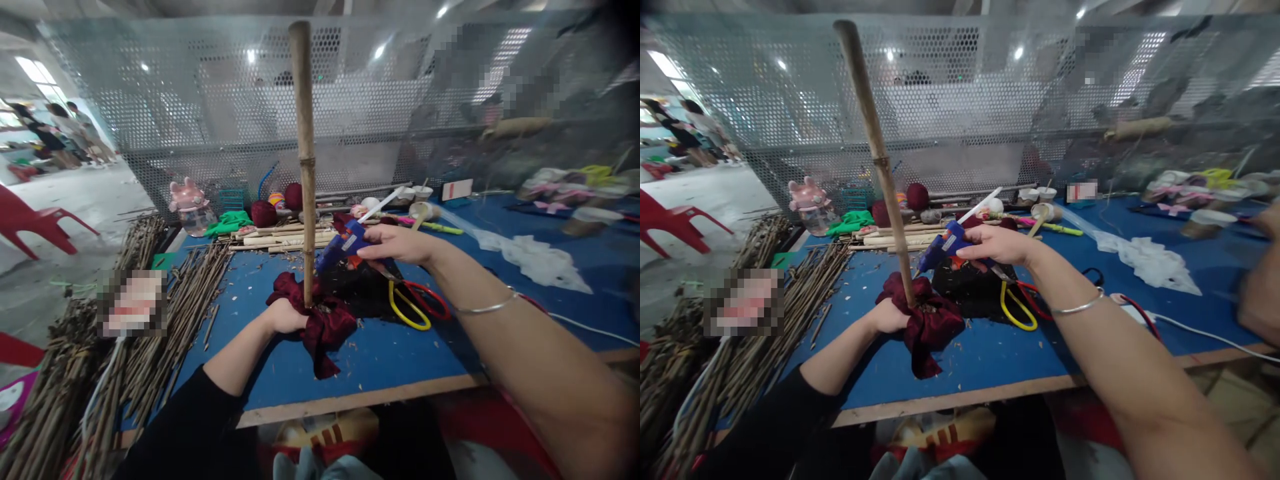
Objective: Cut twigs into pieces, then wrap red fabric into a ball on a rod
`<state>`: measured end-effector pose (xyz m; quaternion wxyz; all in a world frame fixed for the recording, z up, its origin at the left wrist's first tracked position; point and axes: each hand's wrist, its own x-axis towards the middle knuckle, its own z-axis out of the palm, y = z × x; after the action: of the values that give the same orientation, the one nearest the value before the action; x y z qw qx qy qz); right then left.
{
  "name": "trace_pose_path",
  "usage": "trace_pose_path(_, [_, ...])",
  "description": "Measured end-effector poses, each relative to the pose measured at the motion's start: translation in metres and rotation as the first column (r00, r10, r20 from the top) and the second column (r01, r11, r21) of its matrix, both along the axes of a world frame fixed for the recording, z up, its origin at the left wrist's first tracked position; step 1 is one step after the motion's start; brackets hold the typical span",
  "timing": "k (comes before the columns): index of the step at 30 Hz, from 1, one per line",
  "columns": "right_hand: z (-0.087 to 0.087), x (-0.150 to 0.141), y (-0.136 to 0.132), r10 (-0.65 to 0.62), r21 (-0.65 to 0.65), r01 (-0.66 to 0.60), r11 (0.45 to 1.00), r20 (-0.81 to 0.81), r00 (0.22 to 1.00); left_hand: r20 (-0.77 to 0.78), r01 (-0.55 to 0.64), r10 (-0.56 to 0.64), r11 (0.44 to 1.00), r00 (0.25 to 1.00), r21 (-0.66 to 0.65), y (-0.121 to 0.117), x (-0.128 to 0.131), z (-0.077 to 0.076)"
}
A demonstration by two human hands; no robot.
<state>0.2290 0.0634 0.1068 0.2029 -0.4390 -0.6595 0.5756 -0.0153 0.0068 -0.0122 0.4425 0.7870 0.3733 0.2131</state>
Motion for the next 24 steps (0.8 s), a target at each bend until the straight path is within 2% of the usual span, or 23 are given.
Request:
trace_pose_path(4, [0.005,-0.011,0.002,0.176,0.063,-0.185,0.981,0.124,0.977,-0.073,-0.007,0.009,1.0,0.997,0.027,-0.002,0.001,0.004])
trace_pose_path(7, [0.008,-0.019,0.005,0.298,0.128,-0.335,0.933,0.245,0.923,-0.1,0.048,-0.042,0.997,0.994,0.057,-0.001,0.001,0.005])
trace_pose_path(11, [0.012,-0.027,0.004,0.373,0.171,-0.461,0.871,0.382,0.846,-0.116,0.086,-0.075,0.992,0.99,0.091,0.0,0.001,0.003])
trace_pose_path(17, [0.018,-0.035,-0.003,0.322,0.225,-0.469,0.854,0.479,0.817,-0.071,0.1,-0.095,0.992,0.993,0.077,0.002,0.001,0.0])
trace_pose_path(24, [0.016,-0.033,-0.009,0.288,0.231,-0.421,0.877,0.449,0.846,-0.021,0.105,-0.104,0.991,0.994,0.081,0.003,0.001,-0.004])
